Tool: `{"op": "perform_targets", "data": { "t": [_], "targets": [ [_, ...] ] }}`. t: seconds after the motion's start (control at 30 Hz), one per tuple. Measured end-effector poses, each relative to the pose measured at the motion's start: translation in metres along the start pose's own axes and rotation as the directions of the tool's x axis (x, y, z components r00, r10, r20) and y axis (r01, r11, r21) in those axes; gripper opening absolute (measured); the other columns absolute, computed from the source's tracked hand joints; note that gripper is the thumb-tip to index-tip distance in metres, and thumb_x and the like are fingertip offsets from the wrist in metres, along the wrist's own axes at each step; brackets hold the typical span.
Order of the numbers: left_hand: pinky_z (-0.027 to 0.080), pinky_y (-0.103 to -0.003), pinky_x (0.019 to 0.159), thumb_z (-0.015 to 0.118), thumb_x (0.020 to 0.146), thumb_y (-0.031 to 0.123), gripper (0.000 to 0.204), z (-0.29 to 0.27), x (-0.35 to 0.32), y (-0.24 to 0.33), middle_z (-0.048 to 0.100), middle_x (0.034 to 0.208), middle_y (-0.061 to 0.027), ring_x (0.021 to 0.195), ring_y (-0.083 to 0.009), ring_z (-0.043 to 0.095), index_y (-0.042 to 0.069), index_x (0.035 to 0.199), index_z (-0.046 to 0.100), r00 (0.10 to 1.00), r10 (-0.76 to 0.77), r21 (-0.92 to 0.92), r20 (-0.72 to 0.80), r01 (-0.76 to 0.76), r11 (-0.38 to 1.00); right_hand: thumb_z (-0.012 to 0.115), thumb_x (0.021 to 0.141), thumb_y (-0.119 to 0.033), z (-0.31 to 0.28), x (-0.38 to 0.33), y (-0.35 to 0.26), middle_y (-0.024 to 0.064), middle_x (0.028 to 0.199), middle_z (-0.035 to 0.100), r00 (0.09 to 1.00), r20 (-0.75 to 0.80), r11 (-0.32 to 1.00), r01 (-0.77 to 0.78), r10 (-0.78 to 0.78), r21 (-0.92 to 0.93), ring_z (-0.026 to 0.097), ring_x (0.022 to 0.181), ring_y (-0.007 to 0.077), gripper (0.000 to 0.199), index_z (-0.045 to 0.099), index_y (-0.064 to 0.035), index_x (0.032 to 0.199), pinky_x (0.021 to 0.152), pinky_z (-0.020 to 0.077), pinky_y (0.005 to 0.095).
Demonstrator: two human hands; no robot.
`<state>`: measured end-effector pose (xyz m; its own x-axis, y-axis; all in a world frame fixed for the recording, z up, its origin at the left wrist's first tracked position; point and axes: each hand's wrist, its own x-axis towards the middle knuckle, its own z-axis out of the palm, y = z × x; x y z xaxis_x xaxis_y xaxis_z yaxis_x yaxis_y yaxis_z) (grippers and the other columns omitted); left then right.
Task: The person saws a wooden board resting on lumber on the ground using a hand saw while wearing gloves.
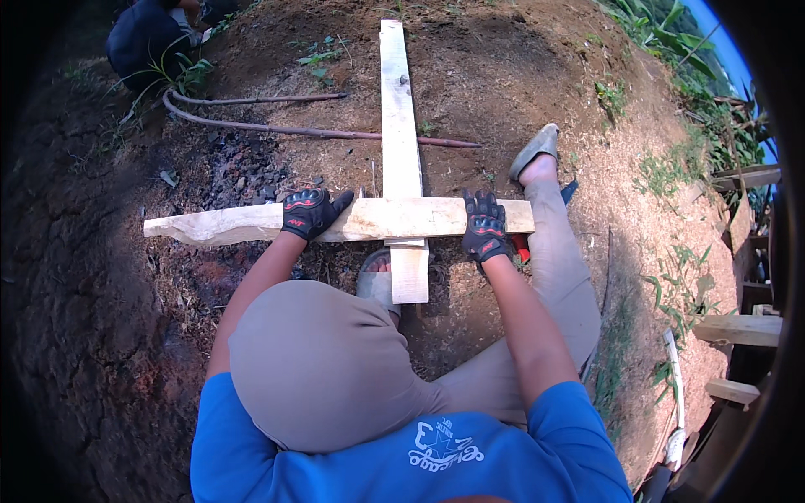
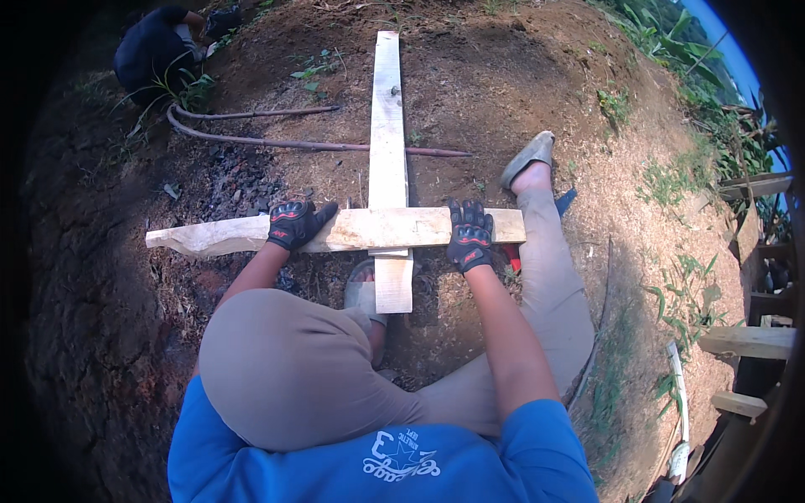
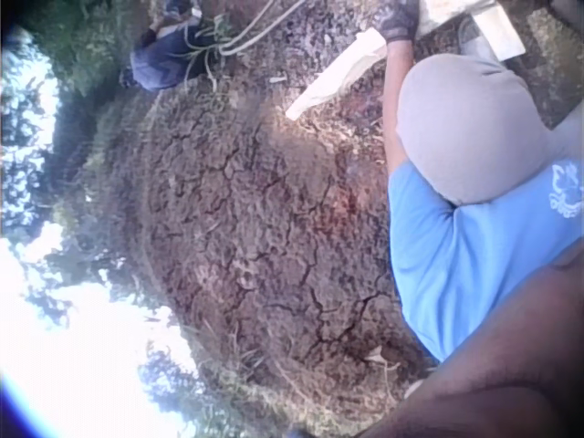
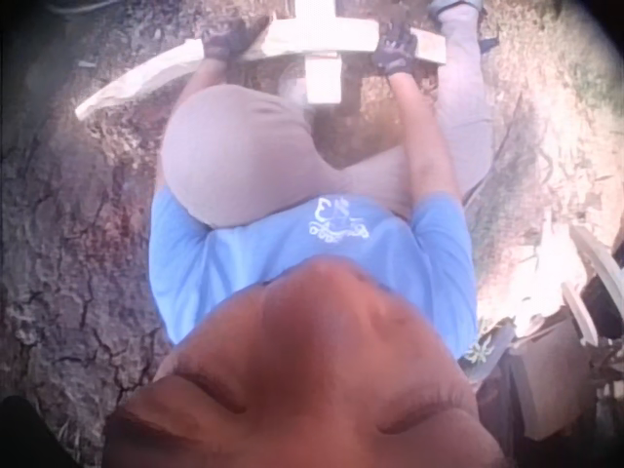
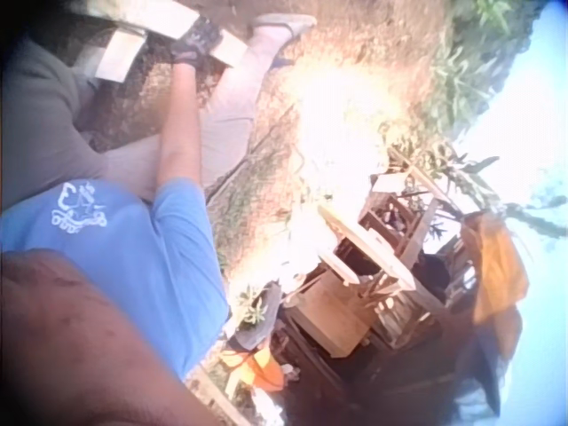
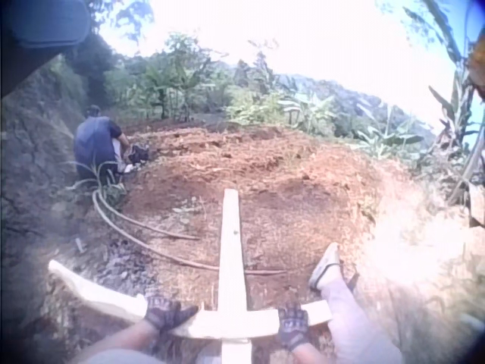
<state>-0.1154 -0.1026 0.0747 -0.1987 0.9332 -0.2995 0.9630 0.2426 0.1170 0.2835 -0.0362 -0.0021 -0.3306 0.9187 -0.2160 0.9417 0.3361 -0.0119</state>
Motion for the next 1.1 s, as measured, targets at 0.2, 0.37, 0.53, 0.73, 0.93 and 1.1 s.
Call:
{"op": "perform_targets", "data": {
  "t": [0.2,0.37,0.53,0.73,0.93,1.1],
  "targets": [
    [0.059,-0.051,0.088,0.046,0.099,0.081,0.086,-0.013,-0.013,0.038,0.080,0.098,-0.0238,0.096,-0.0397,0.078,0.004,0.095,0.085,0.998,0.024,-0.016,0.059,-0.023,1.000,0.064,0.087,-0.014,-0.005,-0.055,-0.005,0.0221,0.177,0.029,0.993,-0.101,0.986,-0.041,0.058,0.162,0.028,0.162,0.0453,0.093,0.027,-0.0120,0.173,0.131,0.0206,0.0601],
    [0.059,-0.051,0.090,0.044,0.097,0.086,0.092,-0.027,0.001,0.052,0.079,0.103,-0.0270,0.099,-0.0412,0.077,0.003,0.097,0.085,0.981,0.093,-0.011,0.168,-0.093,0.996,0.067,0.097,-0.036,-0.056,-0.130,0.019,0.0236,0.174,0.035,0.968,0.215,0.952,0.058,-0.127,0.302,0.036,0.159,0.0412,0.084,0.034,-0.0125,0.171,0.131,0.0298,0.0509],
    [0.061,-0.051,0.087,0.057,0.093,0.083,0.082,-0.050,-0.012,0.033,0.079,0.101,-0.0265,0.098,-0.0408,0.078,0.005,0.095,0.084,0.999,0.021,0.082,0.042,-0.024,0.996,0.074,0.099,-0.031,-0.197,-0.187,0.136,0.0181,0.143,0.069,0.897,-0.397,0.955,-0.078,0.193,0.287,0.065,0.134,0.0344,0.054,0.064,-0.0074,0.147,0.115,0.0501,0.0463],
    [0.059,-0.051,0.080,0.054,0.095,0.083,0.084,-0.057,-0.019,0.027,0.078,0.090,-0.0247,0.087,-0.0405,0.078,0.005,0.089,0.083,0.997,0.021,0.120,0.068,-0.029,0.992,0.060,0.107,-0.033,-0.133,-0.223,0.246,0.0148,0.138,0.073,0.855,-0.099,0.816,-0.443,0.510,0.371,0.069,0.127,0.0342,0.043,0.068,-0.0106,0.143,0.108,0.0534,0.0467],
    [0.057,-0.052,0.079,0.055,0.095,0.082,0.081,-0.078,-0.027,0.033,0.078,0.087,-0.0233,0.086,-0.0396,0.077,0.007,0.085,0.083,0.998,0.000,0.166,0.068,-0.012,0.986,0.060,0.108,-0.035,-0.068,-0.029,0.136,0.0146,0.128,0.073,0.965,-0.032,0.897,-0.230,0.260,0.378,0.070,0.118,0.0334,0.039,0.070,-0.0093,0.136,0.101,0.0538,0.0474],
    [0.057,-0.051,0.079,0.055,0.096,0.081,0.082,-0.070,-0.029,0.040,0.076,0.083,-0.0217,0.084,-0.0383,0.076,0.005,0.083,0.082,0.998,0.055,0.173,-0.007,-0.053,0.983,0.059,0.108,-0.036,-0.089,0.098,0.091,0.0146,0.120,0.074,0.937,-0.077,0.876,-0.285,0.340,0.390,0.071,0.111,0.0327,0.037,0.071,-0.0082,0.129,0.096,0.0542,0.0481]
  ]
}}
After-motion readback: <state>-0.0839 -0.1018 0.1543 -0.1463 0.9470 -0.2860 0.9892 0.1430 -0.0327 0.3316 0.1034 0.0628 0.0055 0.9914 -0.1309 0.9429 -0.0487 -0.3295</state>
